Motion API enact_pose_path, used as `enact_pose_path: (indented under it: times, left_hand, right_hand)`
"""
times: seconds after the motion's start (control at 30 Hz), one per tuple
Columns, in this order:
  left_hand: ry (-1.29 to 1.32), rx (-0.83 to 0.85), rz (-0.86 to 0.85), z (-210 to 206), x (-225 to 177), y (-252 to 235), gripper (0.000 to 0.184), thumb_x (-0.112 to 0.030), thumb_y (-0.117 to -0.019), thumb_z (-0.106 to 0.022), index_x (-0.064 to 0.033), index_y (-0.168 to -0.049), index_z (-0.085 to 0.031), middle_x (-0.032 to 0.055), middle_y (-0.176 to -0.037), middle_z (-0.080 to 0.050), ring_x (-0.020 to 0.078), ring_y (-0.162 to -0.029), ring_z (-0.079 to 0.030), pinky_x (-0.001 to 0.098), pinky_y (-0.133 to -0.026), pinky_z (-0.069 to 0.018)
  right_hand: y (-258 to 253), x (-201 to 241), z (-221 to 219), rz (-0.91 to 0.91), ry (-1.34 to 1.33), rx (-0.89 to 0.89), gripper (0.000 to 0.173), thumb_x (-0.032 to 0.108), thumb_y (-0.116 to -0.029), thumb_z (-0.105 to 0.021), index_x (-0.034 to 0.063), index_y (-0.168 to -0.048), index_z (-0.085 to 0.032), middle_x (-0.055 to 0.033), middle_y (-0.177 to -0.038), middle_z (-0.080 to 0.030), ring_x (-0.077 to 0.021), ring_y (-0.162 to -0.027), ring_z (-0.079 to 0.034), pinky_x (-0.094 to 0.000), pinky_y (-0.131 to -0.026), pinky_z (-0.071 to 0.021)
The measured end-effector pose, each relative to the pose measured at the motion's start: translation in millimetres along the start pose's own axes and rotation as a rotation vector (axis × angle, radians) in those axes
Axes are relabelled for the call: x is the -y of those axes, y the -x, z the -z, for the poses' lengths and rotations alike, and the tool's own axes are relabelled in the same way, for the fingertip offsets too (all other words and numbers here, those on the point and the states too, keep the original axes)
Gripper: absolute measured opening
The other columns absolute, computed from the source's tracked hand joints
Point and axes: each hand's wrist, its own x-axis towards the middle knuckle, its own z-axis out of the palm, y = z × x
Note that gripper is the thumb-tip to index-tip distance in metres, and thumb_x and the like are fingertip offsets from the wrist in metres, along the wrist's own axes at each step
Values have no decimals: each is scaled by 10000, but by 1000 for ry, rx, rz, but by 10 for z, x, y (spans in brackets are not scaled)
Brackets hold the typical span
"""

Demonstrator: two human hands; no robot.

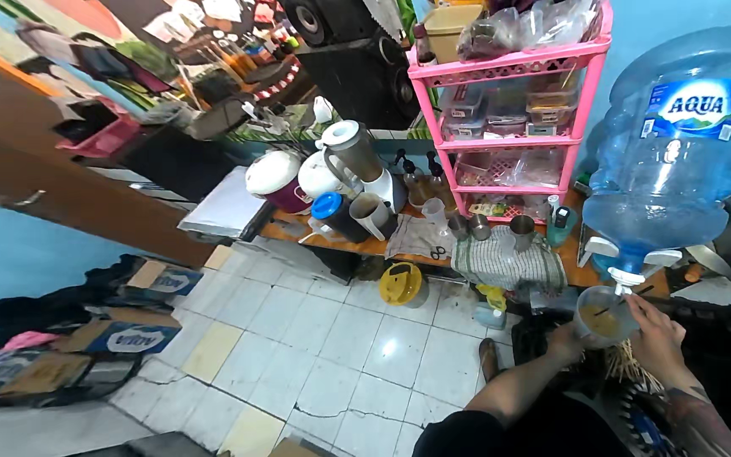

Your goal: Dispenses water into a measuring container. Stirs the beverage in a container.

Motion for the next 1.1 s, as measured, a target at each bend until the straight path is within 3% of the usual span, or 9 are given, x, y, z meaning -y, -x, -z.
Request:
enact_pose_path:
  times: [0.2,0.57,1.1]
  left_hand:
    - [-29,20,-9,-6,13,-25,516,-450,-967,-688,-31,-1266,-647,178,-1171,-704,288,-1091,-691,518,-998,-542]
    - [-34,13,-15,-20,44,-41,522,-462,-957,-695,-37,-1257,-653,178,-1158,-707,287,-1072,-696,520,-991,-545]
    - [-27,21,-10,14,47,-24,489,-410,-979,-680,-25,-1278,-633,190,-1156,-703,302,-1055,-701,531,-969,-554]
  right_hand:
    - [17,-22,-5,13,-1,-20,730,-108,-869,-531,216,-1523,-518,-22,-1581,-477,-359,-1369,-507,-722,-1037,-329]
    - [0,-7,13,-13,20,35,734,-93,-871,-554,204,-1540,-493,-18,-1612,-434,-354,-1414,-463,-717,-1091,-286]
    - [15,-4,9,-8,32,37,760,-98,-867,-559,215,-1555,-473,-23,-1609,-438,-364,-1390,-482,-720,-1053,-312]
